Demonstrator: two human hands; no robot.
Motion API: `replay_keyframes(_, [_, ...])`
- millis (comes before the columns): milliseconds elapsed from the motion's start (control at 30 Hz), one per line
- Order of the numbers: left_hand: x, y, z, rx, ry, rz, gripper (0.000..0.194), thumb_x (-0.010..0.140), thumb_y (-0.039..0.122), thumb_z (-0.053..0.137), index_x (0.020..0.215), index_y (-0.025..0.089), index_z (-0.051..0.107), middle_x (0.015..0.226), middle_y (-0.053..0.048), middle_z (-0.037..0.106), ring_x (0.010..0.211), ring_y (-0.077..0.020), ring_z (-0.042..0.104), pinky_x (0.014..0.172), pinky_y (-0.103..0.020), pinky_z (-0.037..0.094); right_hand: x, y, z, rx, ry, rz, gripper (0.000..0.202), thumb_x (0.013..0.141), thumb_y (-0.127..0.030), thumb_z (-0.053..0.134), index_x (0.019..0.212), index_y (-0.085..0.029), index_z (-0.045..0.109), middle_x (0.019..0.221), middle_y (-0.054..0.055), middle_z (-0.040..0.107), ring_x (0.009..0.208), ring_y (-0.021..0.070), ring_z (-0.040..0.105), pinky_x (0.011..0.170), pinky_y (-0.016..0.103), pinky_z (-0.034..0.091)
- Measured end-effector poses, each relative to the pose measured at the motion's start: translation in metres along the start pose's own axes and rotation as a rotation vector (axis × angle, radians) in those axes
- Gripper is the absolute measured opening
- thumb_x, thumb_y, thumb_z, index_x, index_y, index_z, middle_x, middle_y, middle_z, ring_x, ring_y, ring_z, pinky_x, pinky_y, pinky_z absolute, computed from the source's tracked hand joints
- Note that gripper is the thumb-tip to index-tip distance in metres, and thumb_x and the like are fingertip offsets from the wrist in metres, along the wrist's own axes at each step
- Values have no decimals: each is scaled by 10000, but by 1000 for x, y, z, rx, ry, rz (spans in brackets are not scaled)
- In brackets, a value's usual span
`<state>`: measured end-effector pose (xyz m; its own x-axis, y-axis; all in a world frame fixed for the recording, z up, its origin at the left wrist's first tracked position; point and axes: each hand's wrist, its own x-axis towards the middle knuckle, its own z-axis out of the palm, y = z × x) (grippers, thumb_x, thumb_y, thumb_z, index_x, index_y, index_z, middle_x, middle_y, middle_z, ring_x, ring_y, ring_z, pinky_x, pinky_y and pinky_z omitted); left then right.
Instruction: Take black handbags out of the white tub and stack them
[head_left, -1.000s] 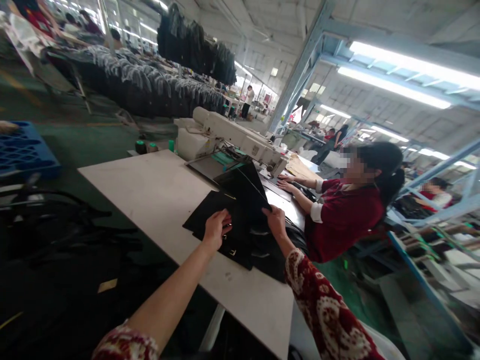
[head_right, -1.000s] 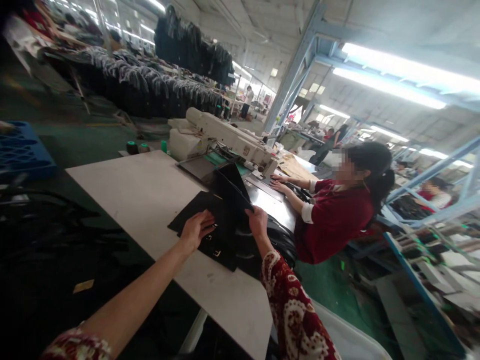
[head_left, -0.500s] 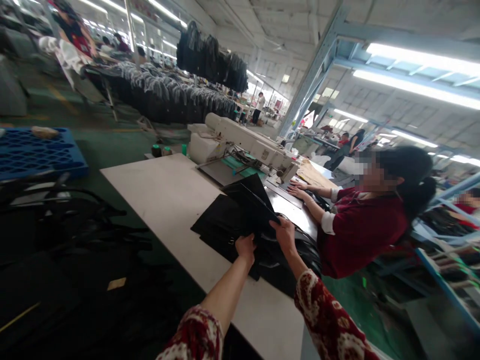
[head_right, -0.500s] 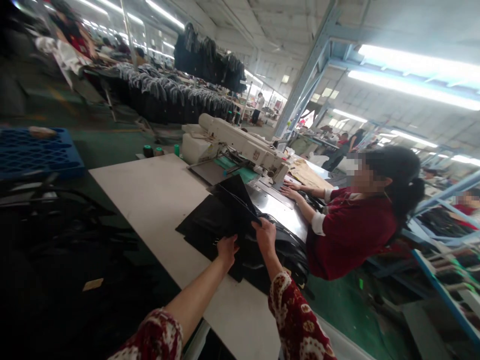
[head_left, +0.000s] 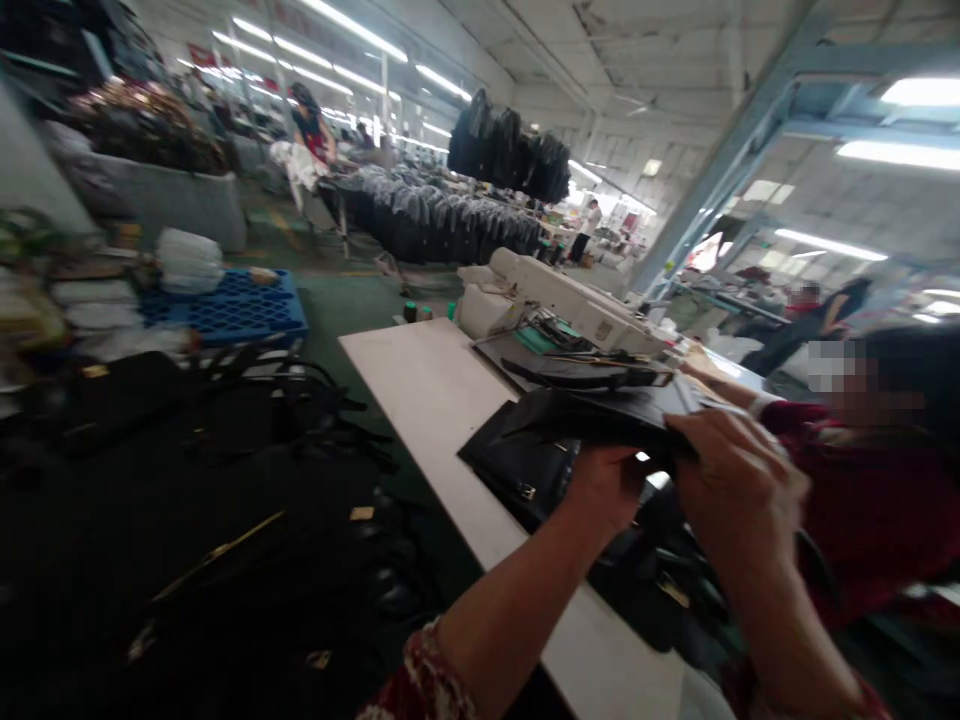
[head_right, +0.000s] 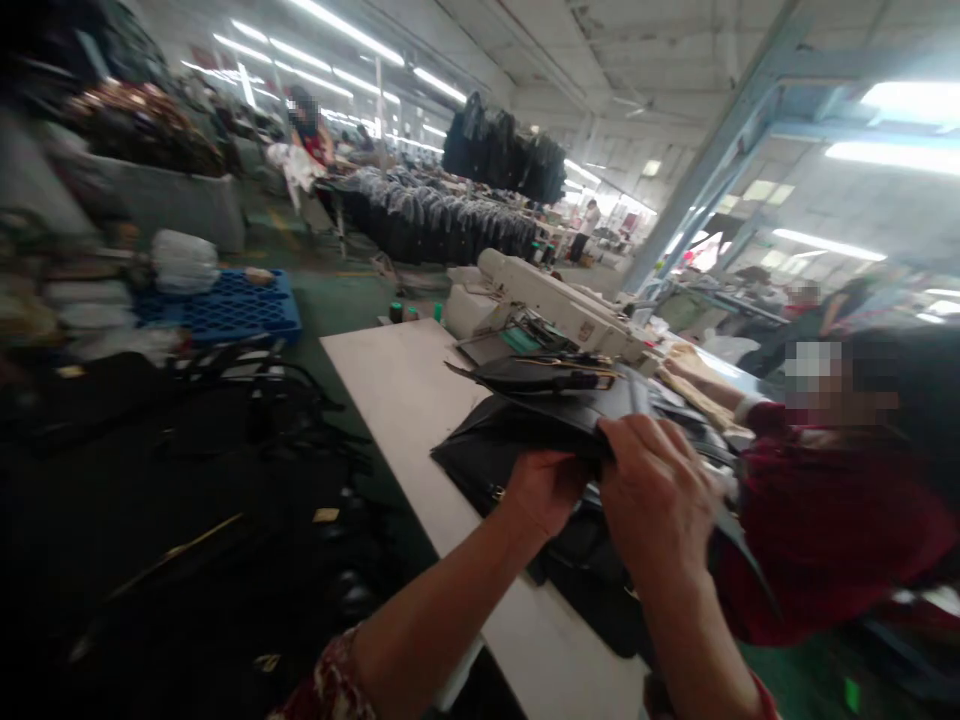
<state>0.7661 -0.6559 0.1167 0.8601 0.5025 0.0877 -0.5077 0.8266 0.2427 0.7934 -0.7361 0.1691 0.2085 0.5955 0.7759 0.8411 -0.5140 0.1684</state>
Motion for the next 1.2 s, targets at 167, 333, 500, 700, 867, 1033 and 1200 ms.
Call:
replay_keyframes(167, [-64,86,26,-16,-53,92,192,483,93,652,665,154,657,691,-37,677,820,-205,619,739,-311,460,30,-93,-51,36,42,-2,196,821,-264,379,838,-279,574,846,38,628,856,228,550,603,338,327])
replay_keyframes(333, [-117,211,37,75,-46,374,229,486,87,662,706,152,655,771,-31,687,796,-197,626,770,-328,465,84,-207,-67,158,160,-163,168,805,-190,429,804,-243,588,810,35,614,808,203,528,630,318,316])
replay_keyframes(500, [-164,363,19,214,191,679,195,563,95,606,745,153,645,823,-37,680,862,-198,609,820,-345,457,145,-350,-67,306,222,-311,156,804,-170,464,810,-201,617,805,34,595,815,185,492,660,302,327])
replay_keyframes(700, [-259,484,-125,324,633,780,135,718,156,465,683,169,594,751,-25,640,793,-144,596,794,-315,458,112,-563,34,588,-134,-479,198,853,-195,422,904,-202,613,928,56,592,927,196,466,815,348,365])
replay_keyframes(867, [-373,515,-274,555,1114,690,67,590,144,604,636,170,562,639,-23,589,696,-211,577,827,-476,416,-24,-692,165,671,-792,-536,226,869,-230,407,932,-255,622,1232,41,519,1207,254,356,922,563,301])
replay_keyframes(1033, [-396,596,-322,1853,1056,780,386,751,303,498,1121,202,539,1285,-104,478,1228,-257,382,1035,-431,263,-78,-720,206,704,-851,-565,267,873,-285,398,1099,-321,535,1332,-12,452,1320,252,197,962,686,114])
replay_keyframes(1200, [-374,620,-396,2257,1267,285,579,812,408,400,1315,121,381,1416,-237,269,1312,-401,182,1004,-568,211,-79,-711,202,725,-804,-515,349,874,-296,380,1216,-323,442,1343,-10,449,1319,224,219,1012,640,80])
